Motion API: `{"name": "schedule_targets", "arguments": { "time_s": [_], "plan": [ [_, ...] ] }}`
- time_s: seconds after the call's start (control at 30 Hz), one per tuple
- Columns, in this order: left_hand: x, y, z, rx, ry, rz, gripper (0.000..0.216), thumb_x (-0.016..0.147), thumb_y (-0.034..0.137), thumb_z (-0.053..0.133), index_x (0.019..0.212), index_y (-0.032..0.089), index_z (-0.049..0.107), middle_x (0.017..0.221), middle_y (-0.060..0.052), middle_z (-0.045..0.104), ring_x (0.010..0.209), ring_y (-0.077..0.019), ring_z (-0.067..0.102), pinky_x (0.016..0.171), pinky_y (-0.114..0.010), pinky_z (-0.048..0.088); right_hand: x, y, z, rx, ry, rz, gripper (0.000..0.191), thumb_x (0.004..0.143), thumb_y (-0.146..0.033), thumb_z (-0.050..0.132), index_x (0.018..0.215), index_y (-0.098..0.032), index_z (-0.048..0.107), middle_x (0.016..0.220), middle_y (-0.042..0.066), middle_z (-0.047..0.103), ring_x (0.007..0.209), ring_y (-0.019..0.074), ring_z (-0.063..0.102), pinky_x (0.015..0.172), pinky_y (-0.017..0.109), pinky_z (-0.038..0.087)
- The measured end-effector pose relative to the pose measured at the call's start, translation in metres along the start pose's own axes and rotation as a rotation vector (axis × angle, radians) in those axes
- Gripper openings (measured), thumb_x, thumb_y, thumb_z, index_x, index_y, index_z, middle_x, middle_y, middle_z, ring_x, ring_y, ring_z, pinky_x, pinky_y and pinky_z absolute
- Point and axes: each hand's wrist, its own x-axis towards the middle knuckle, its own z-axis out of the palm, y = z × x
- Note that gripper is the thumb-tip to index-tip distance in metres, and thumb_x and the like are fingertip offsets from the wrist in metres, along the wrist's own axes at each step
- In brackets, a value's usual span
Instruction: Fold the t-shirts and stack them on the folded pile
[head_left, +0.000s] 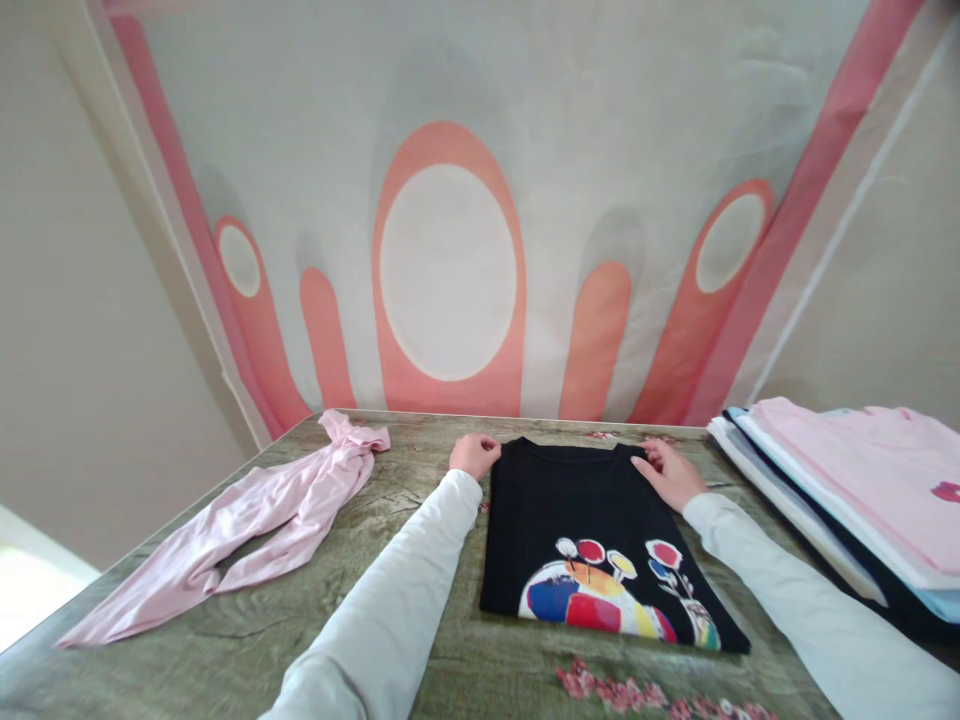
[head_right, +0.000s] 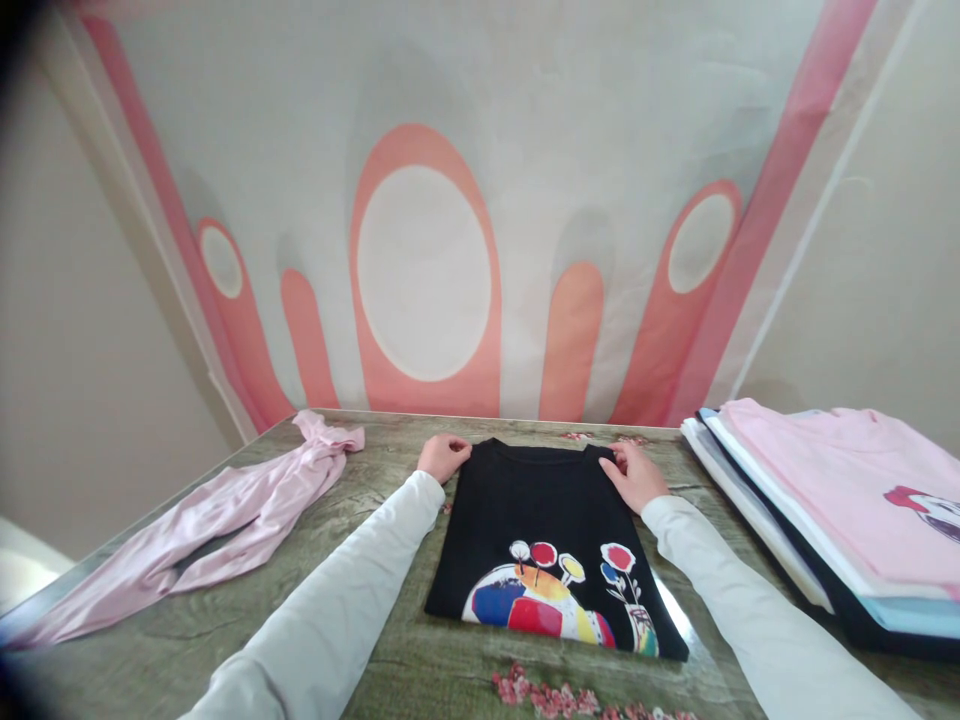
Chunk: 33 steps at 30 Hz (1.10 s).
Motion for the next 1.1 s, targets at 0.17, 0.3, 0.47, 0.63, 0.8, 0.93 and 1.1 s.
{"name": "schedule_targets", "arguments": {
  "time_s": [0.17,0.3,0.47,0.63,0.8,0.93,1.1],
  "plan": [
    [0.002,-0.003,0.0,-0.011,0.001,-0.017,0.02,0.074,0.031,0.055,0.074,0.018,0.069,0.072,-0.004,0.068,0.069,-0.0159,0.061,0.062,-0.022,0.042,0.001,0.0,-0.004,0.011,0.014,0.005,0.034,0.074,-0.036,0.051,0.101,-0.015,0.052,0.08,0.006,0.059,0.066,0.0163,0.057,0.07,0.032,0.046],
    [0.004,-0.005,-0.001,-0.032,-0.029,0.021,0.021,0.075,0.033,0.055,0.076,0.017,0.069,0.073,-0.004,0.068,0.068,-0.0159,0.061,0.063,-0.023,0.043,0.005,-0.036,-0.019,-0.007,0.144,-0.101,0.033,0.071,-0.033,0.055,0.098,-0.014,0.053,0.09,0.009,0.058,0.074,0.0171,0.057,0.074,0.031,0.046],
    [0.006,-0.008,-0.002,-0.051,-0.067,0.095,0.022,0.078,0.03,0.052,0.09,0.02,0.068,0.086,-0.003,0.068,0.078,-0.0161,0.061,0.071,-0.024,0.044,0.011,-0.128,-0.004,0.122,-0.255,-0.253,0.015,0.072,-0.03,0.055,0.083,-0.019,0.057,0.071,0.002,0.061,0.06,0.0131,0.056,0.061,0.025,0.044],
    [0.008,-0.01,-0.005,-0.041,-0.119,0.145,0.022,0.079,0.031,0.052,0.09,0.022,0.069,0.085,-0.002,0.068,0.077,-0.0157,0.061,0.07,-0.023,0.045,0.028,-0.186,0.049,0.075,-0.292,-0.271,0.018,0.07,-0.024,0.058,0.087,-0.018,0.058,0.068,0.001,0.061,0.062,0.0142,0.055,0.062,0.027,0.04],
    [0.012,-0.013,-0.007,-0.014,-0.118,0.155,0.024,0.077,0.036,0.055,0.09,0.022,0.069,0.082,-0.003,0.067,0.074,-0.0159,0.06,0.069,-0.023,0.045,0.039,-0.186,0.091,0.086,-0.185,-0.163,0.023,0.071,-0.025,0.058,0.092,-0.017,0.055,0.069,0.002,0.059,0.065,0.0151,0.055,0.065,0.028,0.04],
    [0.017,-0.014,-0.004,0.002,-0.109,0.152,0.022,0.075,0.036,0.057,0.086,0.022,0.07,0.079,-0.003,0.064,0.072,-0.0157,0.059,0.069,-0.023,0.044,0.037,-0.17,0.106,0.264,-0.122,-0.161,0.025,0.074,-0.024,0.051,0.099,-0.018,0.05,0.069,-0.001,0.057,0.062,0.0136,0.054,0.066,0.028,0.042],
    [0.02,-0.013,0.0,0.019,-0.061,0.137,0.021,0.079,0.031,0.051,0.081,0.018,0.067,0.082,-0.005,0.06,0.079,-0.016,0.056,0.076,-0.026,0.042,0.035,-0.162,0.108,0.385,-0.027,-0.176,0.029,0.075,-0.022,0.048,0.103,-0.019,0.047,0.074,0.0,0.057,0.065,0.0147,0.054,0.07,0.032,0.043]
  ]
}}
